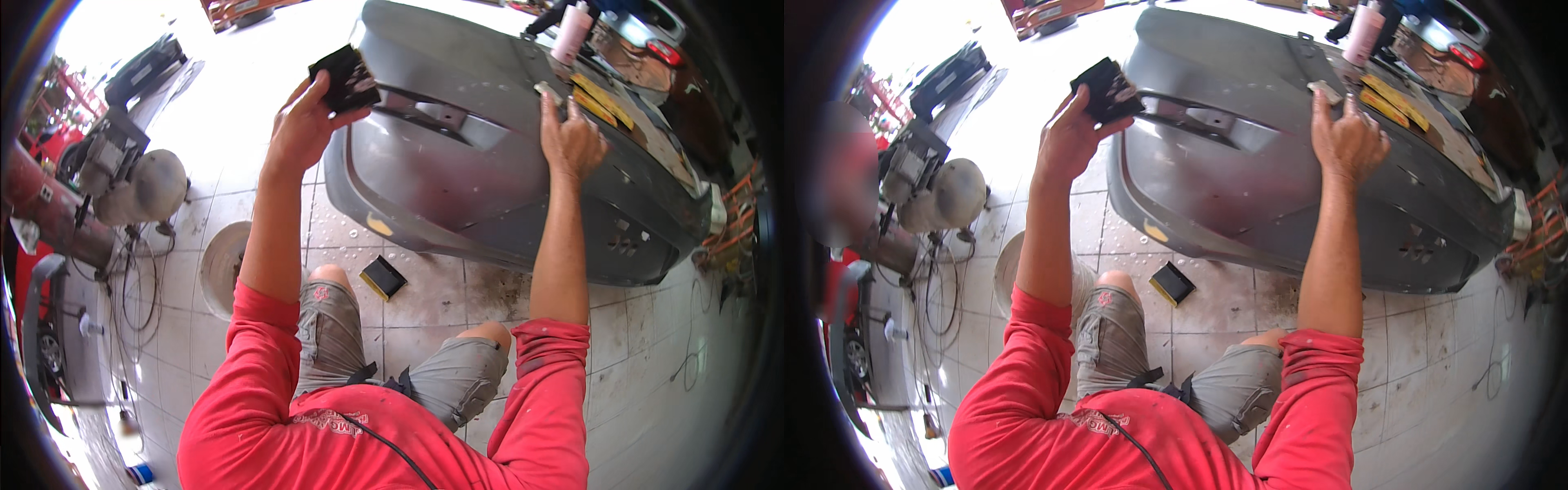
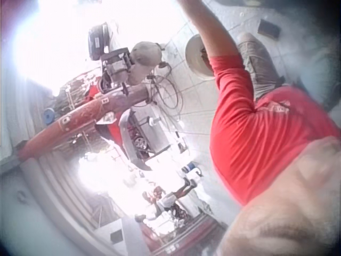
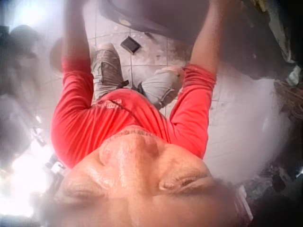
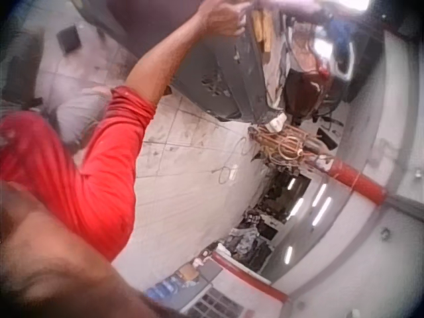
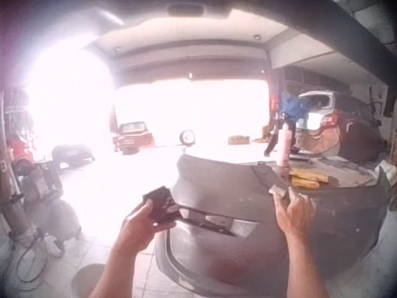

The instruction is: The person kneels on the floor and uses a sanding block to smooth the surface of a detached car bumper. They repeatedly dip the sanding block into a bucket of water and continue sanding different areas of the bumper.

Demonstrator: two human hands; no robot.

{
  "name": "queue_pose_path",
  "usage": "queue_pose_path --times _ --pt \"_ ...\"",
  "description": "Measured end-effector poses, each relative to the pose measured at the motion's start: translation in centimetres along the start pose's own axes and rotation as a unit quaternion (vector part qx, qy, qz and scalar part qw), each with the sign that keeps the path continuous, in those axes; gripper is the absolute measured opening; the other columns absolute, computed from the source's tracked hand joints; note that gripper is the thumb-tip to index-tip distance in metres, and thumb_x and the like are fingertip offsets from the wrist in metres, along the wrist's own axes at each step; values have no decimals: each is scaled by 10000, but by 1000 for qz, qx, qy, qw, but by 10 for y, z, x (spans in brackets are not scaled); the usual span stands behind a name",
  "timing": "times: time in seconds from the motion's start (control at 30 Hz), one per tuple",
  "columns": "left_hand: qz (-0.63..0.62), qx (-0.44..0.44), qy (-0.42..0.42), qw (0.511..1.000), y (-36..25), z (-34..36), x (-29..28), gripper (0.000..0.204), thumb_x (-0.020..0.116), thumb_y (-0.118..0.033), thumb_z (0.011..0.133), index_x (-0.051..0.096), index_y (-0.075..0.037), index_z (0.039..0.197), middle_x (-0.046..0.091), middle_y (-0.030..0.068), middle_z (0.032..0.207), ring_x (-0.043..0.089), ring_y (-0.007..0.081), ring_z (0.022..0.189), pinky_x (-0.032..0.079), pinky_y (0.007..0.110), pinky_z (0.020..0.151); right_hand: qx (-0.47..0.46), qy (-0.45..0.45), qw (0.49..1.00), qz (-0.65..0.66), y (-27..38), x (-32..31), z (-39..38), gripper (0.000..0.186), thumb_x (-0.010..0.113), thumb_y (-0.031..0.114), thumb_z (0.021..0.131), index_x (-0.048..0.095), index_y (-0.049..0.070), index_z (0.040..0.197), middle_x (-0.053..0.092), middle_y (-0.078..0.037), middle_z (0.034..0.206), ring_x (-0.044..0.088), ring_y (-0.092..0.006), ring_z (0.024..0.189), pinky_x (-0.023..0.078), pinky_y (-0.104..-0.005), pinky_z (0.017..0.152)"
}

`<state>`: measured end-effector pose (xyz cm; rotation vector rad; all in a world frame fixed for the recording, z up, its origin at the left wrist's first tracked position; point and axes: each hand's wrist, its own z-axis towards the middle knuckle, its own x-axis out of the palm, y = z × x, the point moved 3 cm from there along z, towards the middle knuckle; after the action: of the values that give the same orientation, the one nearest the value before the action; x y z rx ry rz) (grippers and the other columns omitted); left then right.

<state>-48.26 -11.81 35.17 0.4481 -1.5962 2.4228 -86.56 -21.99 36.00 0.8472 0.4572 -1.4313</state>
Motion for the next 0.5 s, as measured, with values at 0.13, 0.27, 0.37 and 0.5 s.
queue_pose_path --times 0.13,0.27,0.37,0.5 --pt "121 -16 -209 970 36 -68 -154 423 629 -222 1095 620 49 1420 702 179 1288 680 303 1246 667 430 947 -29 -62 998 11 -11 16 9 864 420 780 1019 647 78 1469 669 -177 1448 637 -325 1339 421 -542 1148" --pt "126 -79 -274 950 67 -80 -147 404 667 -240 1073 688 49 1353 748 128 1170 713 210 1057 617 333 896 -108 -100 986 -75 14 16 20 946 371 789 1034 452 50 1620 374 -215 1705 386 -364 1564 356 -583 1211" --pt "350 -59 -213 910 78 -44 -61 394 663 -217 1053 686 -13 1390 751 209 1287 732 307 1148 553 387 998 -226 -85 970 -9 62 24 30 971 325 782 1047 410 14 1635 356 -243 1705 309 -400 1599 308 -536 1273" --pt "596 186 -115 772 172 -98 -27 882 560 -406 1098 141 139 1651 124 384 1723 121 547 1611 239 520 1309 -231 39 970 63 121 27 15 1031 271 840 1014 456 18 1608 441 -219 1660 381 -377 1566 352 -430 1279"
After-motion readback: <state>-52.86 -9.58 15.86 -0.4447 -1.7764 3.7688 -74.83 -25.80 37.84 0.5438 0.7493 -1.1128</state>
